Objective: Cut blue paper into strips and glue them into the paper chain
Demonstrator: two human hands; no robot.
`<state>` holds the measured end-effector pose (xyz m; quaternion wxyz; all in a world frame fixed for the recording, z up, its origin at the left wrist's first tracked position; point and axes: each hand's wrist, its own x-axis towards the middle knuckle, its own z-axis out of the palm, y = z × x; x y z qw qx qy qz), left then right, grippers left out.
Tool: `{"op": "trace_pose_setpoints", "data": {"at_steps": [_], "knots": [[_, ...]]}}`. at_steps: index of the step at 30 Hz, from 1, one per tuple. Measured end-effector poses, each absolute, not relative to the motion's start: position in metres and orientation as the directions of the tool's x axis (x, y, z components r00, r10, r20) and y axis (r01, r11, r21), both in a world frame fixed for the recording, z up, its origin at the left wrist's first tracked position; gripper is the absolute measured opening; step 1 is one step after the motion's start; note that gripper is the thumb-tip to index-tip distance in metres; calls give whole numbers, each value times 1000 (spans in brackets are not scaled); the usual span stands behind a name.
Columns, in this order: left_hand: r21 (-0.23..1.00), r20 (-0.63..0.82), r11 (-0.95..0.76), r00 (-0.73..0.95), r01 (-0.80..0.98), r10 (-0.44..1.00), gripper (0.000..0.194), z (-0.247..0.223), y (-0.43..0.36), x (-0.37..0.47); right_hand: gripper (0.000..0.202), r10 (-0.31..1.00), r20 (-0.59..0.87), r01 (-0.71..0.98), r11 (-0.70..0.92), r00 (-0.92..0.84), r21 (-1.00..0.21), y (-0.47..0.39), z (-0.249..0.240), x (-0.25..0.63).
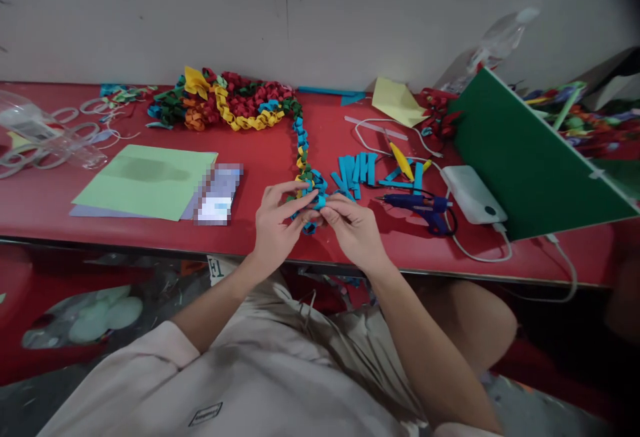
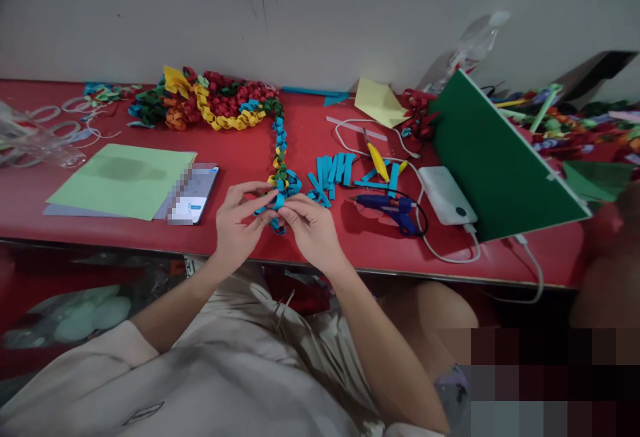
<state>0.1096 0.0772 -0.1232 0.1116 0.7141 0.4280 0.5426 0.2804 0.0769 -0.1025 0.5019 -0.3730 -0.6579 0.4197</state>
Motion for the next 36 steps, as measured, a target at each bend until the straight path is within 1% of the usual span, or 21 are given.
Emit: {"op": "trace_pose_setpoints", "data": {"at_steps": [3,6,8,11,12,14,15,17,19,20,21,23,26,28,30,31,33,36], "knots": [[588,710,-607,19,535,704,19,-118,75,106,34,898,343,61,372,-277,-926,74,-97,283],[563,721,-645,75,516,689,19,-113,74,104,26,920,324,45,341,-219,-939,71,-97,281],[605,698,-665,110,438,708,16,-112,77,103,18,949,280,18,286,-144,-958,69,-98,278],[740,610,-624,142,252,780,7,-116,86,98,15,982,184,-5,184,-47,-983,67,-102,273],[772,580,-599,152,210,800,10,-117,88,96,16,986,160,-1,160,-38,-987,67,-103,272],[797,542,-568,174,203,822,15,-122,91,89,19,986,157,33,159,-64,-987,67,-106,270],[794,532,-564,188,228,825,16,-124,90,85,18,979,186,68,191,-82,-979,67,-108,270],[764,525,-567,214,308,824,14,-127,86,77,15,941,308,186,330,-137,-925,68,-111,270],[727,521,-570,234,383,821,14,-131,80,71,24,861,447,316,505,-243,-803,69,-114,269],[716,516,-568,241,406,822,14,-133,77,69,28,814,494,354,579,-305,-735,70,-114,268],[713,507,-561,243,420,827,14,-134,74,66,30,770,527,368,636,-359,-678,70,-115,268],[731,485,-541,240,417,841,15,-137,70,63,26,704,568,349,708,-427,-614,71,-116,266],[782,465,-521,236,343,853,12,-140,67,61,19,657,614,302,751,-437,-588,70,-116,266],[844,429,-484,252,230,868,8,-139,66,60,19,649,632,294,758,-424,-582,70,-115,267],[904,367,-412,281,118,887,12,-137,66,61,19,650,639,300,759,-412,-578,69,-114,268],[921,338,-379,298,89,893,15,-136,66,62,19,651,642,306,758,-405,-576,69,-113,269],[925,323,-370,335,85,885,20,-133,67,64,20,643,661,306,766,-388,-566,68,-112,270],[876,394,-466,374,123,840,31,-127,70,67,23,612,689,283,791,-389,-543,68,-111,272]]}}
